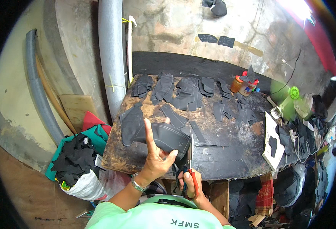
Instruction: The person uses red-handled scissors to cut black rubber pieces on a worn wooden workbench. They repeatedly pick up pieces, cut along marked lines, and place the cut pieces back on the table.
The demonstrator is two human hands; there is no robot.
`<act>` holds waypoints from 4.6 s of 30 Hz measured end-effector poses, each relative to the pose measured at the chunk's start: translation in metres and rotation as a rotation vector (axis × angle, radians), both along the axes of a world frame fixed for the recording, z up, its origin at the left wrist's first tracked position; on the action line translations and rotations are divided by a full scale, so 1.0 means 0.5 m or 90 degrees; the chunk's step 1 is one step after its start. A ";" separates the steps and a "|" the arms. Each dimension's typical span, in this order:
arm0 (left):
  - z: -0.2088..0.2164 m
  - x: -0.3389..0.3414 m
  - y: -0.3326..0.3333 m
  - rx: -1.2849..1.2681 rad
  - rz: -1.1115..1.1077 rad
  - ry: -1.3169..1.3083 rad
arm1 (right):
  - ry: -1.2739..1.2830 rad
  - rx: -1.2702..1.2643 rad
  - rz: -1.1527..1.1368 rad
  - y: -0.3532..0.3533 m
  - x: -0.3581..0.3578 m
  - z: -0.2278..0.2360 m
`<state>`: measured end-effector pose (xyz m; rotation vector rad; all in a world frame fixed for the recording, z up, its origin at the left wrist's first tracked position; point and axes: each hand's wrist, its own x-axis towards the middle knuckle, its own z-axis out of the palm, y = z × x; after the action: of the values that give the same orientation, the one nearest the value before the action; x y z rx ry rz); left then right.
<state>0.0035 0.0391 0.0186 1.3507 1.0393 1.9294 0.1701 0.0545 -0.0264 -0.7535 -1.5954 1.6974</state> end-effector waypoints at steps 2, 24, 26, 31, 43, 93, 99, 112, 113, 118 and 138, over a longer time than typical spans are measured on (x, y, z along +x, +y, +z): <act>-0.002 -0.016 0.005 0.025 -0.017 -0.012 | -0.029 -0.030 0.007 0.001 0.006 -0.005; 0.019 -0.120 -0.012 -0.090 -0.113 0.066 | -0.132 0.086 0.124 0.000 -0.002 -0.036; 0.016 -0.122 -0.008 -0.088 -0.104 0.077 | -0.148 0.082 0.132 -0.001 0.002 -0.045; 0.018 -0.128 0.002 -0.078 -0.075 0.090 | -0.158 0.054 0.115 -0.008 -0.003 -0.046; 0.012 -0.126 0.000 -0.096 -0.019 0.201 | -0.203 0.088 0.096 -0.006 -0.012 -0.034; -0.015 -0.055 -0.036 -0.048 -0.159 0.295 | -0.064 0.024 0.086 0.001 0.008 -0.002; -0.033 -0.037 -0.046 -0.059 -0.212 0.229 | -0.026 0.171 0.032 0.014 -0.006 -0.017; -0.026 -0.040 -0.053 -0.093 -0.251 0.274 | -0.021 0.059 0.033 0.003 0.007 0.000; -0.025 -0.042 -0.054 -0.090 -0.259 0.315 | -0.022 0.066 0.028 0.009 0.006 0.001; -0.027 -0.036 -0.060 -0.078 -0.259 0.339 | -0.052 0.133 0.018 0.024 0.002 0.014; 0.093 -0.186 0.001 -0.202 -0.424 0.399 | -0.193 0.114 0.093 0.023 0.018 0.001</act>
<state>-0.0895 0.0394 0.0649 1.8489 0.9351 0.8367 0.1793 0.0661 -0.0260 -0.8499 -2.0253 1.5675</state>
